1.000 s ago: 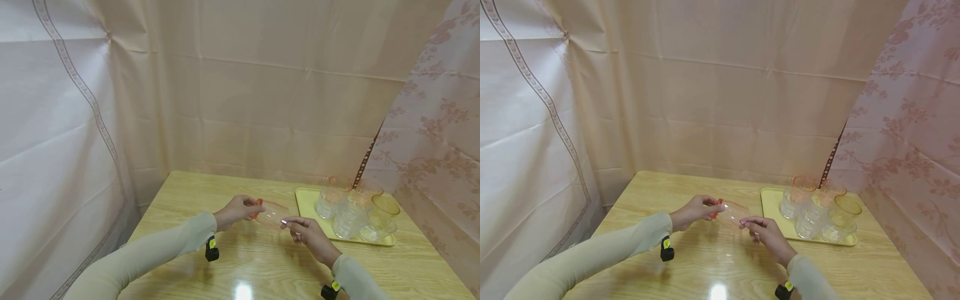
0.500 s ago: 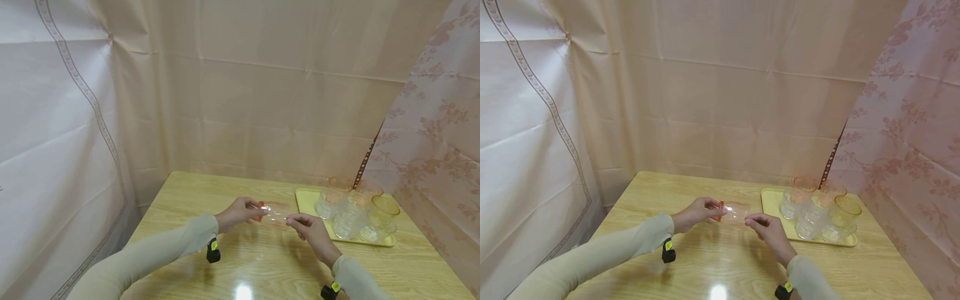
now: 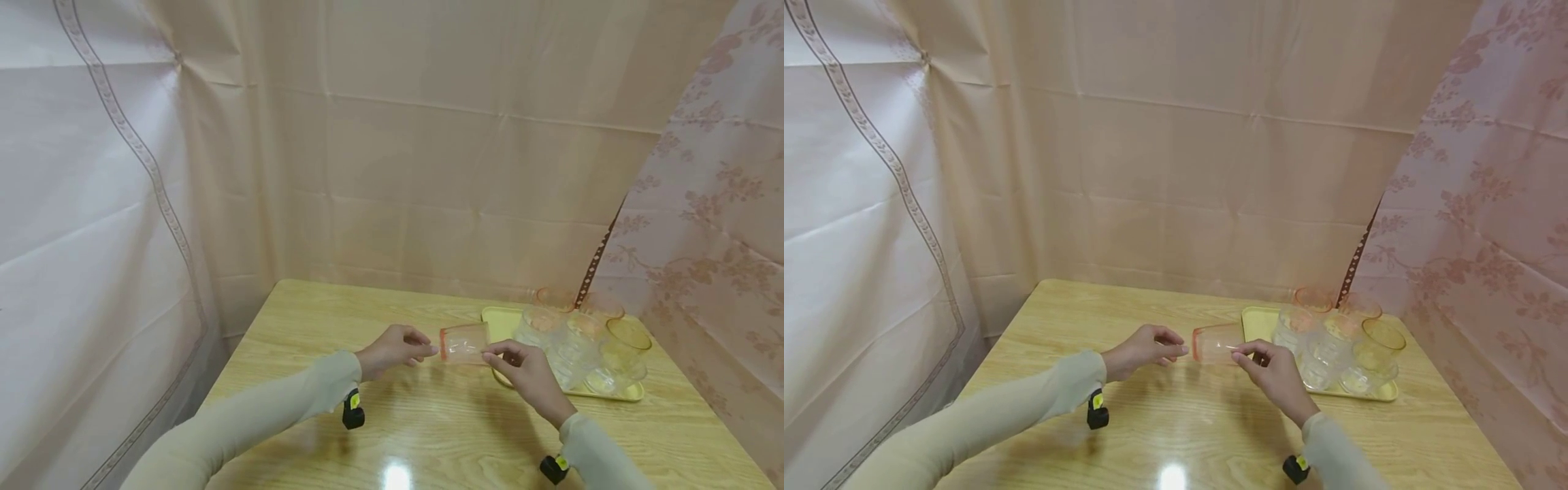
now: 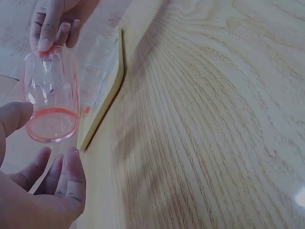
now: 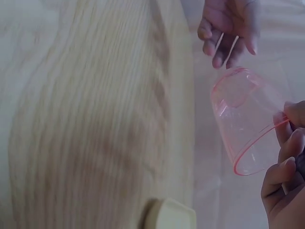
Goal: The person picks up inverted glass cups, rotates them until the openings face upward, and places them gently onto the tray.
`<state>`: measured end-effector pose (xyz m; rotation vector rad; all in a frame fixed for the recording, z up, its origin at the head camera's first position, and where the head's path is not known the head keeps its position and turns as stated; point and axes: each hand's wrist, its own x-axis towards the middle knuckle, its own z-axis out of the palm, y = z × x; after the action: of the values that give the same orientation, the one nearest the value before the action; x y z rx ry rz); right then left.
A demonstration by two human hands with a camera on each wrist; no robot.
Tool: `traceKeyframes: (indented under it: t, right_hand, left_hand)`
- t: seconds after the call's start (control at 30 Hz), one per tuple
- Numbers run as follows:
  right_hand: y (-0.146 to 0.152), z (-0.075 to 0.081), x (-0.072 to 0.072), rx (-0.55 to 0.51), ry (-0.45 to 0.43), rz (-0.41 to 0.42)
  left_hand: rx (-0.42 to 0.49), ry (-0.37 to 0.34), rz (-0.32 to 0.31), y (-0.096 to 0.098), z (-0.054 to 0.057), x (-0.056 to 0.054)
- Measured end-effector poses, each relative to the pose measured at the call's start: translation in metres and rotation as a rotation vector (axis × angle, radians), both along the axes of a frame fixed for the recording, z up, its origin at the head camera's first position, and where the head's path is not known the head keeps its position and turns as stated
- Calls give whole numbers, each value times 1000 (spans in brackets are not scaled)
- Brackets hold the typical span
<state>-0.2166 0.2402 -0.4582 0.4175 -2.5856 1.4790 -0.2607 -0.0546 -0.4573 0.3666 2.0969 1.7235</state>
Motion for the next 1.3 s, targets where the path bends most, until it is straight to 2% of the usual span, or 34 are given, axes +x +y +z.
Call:
traceKeyframes:
  t: [0.17, 0.37, 0.6, 0.8, 1.03, 1.3]
  right_hand:
    - [6, 4, 3, 118, 118, -4]
    - [13, 3, 3, 215, 188, -29]
    - [21, 1, 1, 305, 308, -58]
    - [29, 1, 2, 342, 343, -71]
    - [37, 1, 3, 368, 357, -90]
    - [43, 1, 1, 417, 427, -76]
  left_hand:
    - [-19, 9, -7, 3, -5, 0]
    - [-23, 7, -10, 10, -9, 0]
    - [-10, 27, -31, 21, -13, 0]
    - [-24, 42, -38, 31, -17, 1]
    - [-81, 69, -74, 43, -24, 1]
    - [-79, 66, -74, 61, -30, 1]
